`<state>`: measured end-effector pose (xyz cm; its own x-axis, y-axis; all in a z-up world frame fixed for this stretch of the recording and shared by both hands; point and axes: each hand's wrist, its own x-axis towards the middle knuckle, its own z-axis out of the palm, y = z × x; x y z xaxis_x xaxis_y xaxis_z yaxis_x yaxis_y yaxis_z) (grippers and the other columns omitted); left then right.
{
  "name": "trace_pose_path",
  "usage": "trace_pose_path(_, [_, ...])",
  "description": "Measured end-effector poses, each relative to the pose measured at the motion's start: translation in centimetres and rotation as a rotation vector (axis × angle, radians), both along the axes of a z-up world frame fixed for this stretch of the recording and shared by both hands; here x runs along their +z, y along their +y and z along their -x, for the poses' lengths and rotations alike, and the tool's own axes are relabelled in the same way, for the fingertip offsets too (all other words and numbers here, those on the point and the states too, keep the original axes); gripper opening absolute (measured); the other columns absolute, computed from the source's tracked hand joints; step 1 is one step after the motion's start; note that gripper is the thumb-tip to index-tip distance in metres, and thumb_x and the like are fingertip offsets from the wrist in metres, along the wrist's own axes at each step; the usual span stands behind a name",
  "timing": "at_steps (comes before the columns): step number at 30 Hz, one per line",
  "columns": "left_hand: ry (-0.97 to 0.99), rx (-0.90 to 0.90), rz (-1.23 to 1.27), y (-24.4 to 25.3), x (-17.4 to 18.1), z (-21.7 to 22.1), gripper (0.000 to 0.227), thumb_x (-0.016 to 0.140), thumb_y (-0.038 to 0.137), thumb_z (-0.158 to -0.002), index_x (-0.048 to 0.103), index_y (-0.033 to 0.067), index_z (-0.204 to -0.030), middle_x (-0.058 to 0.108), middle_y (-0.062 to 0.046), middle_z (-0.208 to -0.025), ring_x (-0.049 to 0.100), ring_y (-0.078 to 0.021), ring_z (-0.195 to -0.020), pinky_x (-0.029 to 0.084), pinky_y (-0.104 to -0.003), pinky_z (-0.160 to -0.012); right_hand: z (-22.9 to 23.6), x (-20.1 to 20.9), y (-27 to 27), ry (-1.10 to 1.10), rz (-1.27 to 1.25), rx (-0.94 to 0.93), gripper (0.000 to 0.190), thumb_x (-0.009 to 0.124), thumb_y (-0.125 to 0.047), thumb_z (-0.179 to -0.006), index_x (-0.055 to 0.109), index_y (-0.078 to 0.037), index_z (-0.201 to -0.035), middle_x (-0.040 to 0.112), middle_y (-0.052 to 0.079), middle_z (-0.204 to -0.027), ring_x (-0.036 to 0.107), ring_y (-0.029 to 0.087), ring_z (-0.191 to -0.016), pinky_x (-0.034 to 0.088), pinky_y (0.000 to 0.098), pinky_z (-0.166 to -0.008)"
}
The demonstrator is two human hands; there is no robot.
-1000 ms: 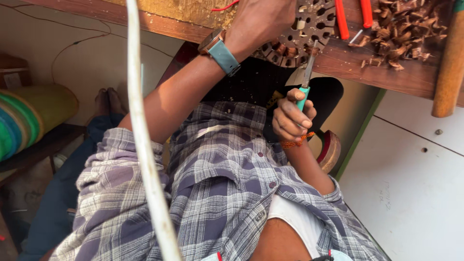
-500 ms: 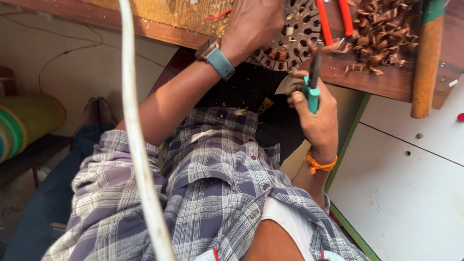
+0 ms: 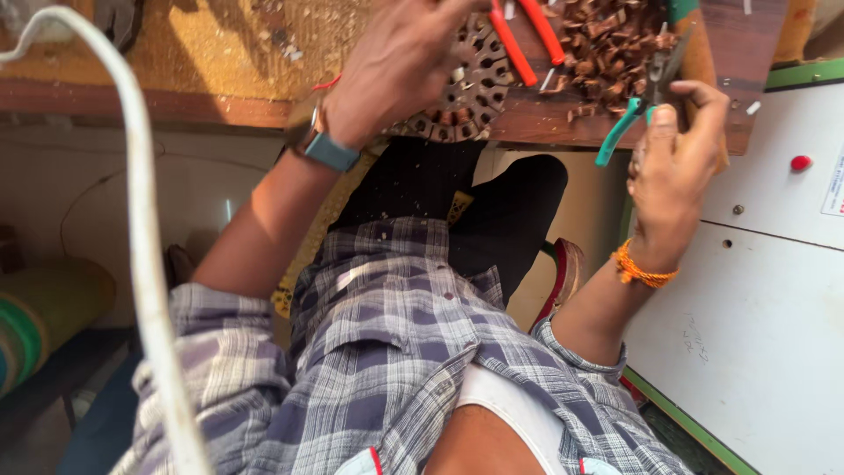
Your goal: The person uses pliers to trim excess copper wire from the slots of a circular stator core. They rotate the stator to access different sections and switch between two pairs of pliers during the process.
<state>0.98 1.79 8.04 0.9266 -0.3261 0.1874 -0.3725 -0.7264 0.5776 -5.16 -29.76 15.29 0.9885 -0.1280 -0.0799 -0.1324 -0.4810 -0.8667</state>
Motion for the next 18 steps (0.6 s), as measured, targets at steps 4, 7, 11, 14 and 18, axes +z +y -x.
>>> trace_pose_path(4, [-0.205, -0.263, -0.006, 0.6, 0.6, 0.0, 0.057, 0.080, 0.034, -0.102, 0.054, 0.0195, -0.150, 0.056, -0.017, -0.132, 0.054, -0.0347, -0.115, 0.046, -0.048, -0.090, 0.4, -0.7, -0.4, 0.024, -0.142, 0.035, 0.033, 0.049, -0.022, -0.118, 0.046, -0.008, -0.148, 0.042, -0.002, -0.073, 0.039, 0.005, -0.057, 0.033, 0.0256, -0.048])
trace_pose_path(7, [-0.313, -0.293, -0.016, 0.8, 0.2, -0.3, 0.057, 0.080, 0.042, -0.095, 0.056, 0.0218, -0.143, 0.055, -0.011, -0.140, 0.053, -0.0326, -0.123, 0.044, -0.048, -0.099, -1.0, -2.1, -2.0, 0.115, -0.585, 0.017, 0.034, 0.045, -0.025, -0.120, 0.049, -0.009, -0.149, 0.036, -0.004, -0.071, 0.034, 0.006, -0.058, 0.030, 0.0235, -0.050])
trace_pose_path(11, [-0.381, -0.136, -0.077, 0.4, -1.0, -0.2, 0.049, 0.070, 0.045, -0.106, 0.053, 0.0178, -0.144, 0.057, -0.009, -0.140, 0.052, -0.0312, -0.130, 0.039, -0.049, -0.108, -3.0, -5.0, -4.0, 0.328, -1.360, 0.042, 0.018, 0.044, -0.029, -0.120, 0.050, -0.011, -0.118, 0.028, -0.004, -0.063, 0.026, 0.007, -0.051, 0.027, 0.0215, -0.045])
trace_pose_path(14, [-0.392, 0.028, 0.021, -0.2, -1.2, 0.3, 0.047, 0.059, 0.039, -0.109, 0.050, 0.0115, -0.146, 0.061, -0.006, -0.134, 0.051, -0.0290, -0.128, 0.036, -0.049, -0.108, -3.5, -6.8, -4.0, 0.370, -1.800, -0.091, 0.031, 0.041, -0.028, -0.118, 0.046, -0.005, -0.099, 0.026, -0.004, -0.063, 0.024, 0.008, -0.052, 0.025, 0.0232, -0.045])
trace_pose_path(18, [-0.102, 0.239, 0.103, -1.4, -0.6, 1.2, 0.041, 0.051, 0.039, -0.111, 0.052, 0.0135, -0.144, 0.069, 0.003, -0.117, 0.052, -0.0223, -0.113, 0.039, -0.045, -0.098, -2.4, -7.0, -3.3, 0.320, -2.094, -0.117, 0.042, 0.036, -0.027, -0.123, 0.045, -0.003, -0.089, 0.029, -0.005, -0.059, 0.024, 0.006, -0.048, 0.027, 0.0178, -0.044])
